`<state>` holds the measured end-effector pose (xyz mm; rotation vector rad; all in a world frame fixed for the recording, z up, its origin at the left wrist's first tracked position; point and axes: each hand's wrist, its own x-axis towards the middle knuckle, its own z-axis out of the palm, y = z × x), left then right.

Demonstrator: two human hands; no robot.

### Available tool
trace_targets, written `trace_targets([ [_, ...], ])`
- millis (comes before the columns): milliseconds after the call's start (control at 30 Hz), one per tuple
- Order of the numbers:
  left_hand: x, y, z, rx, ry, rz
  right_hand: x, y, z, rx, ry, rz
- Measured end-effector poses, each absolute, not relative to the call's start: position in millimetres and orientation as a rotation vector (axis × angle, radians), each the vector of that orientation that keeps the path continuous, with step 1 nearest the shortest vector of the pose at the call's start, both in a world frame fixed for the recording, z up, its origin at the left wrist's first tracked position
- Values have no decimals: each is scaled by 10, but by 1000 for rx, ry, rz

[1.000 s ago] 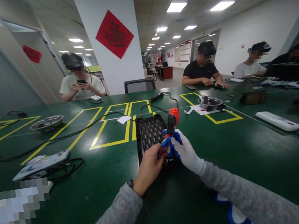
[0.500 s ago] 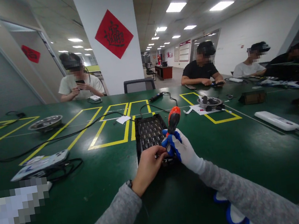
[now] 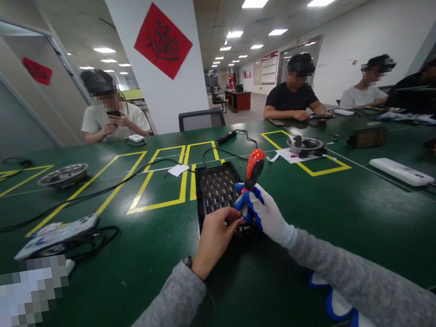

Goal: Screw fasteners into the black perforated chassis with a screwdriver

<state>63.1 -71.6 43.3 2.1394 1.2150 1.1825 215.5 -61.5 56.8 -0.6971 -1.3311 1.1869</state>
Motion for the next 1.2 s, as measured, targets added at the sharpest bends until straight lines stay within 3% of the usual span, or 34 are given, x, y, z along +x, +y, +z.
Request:
trace_targets([
  [1200,641,-760,497,2247,1153,1140,2144,-647,579,-679,-1309,1103],
])
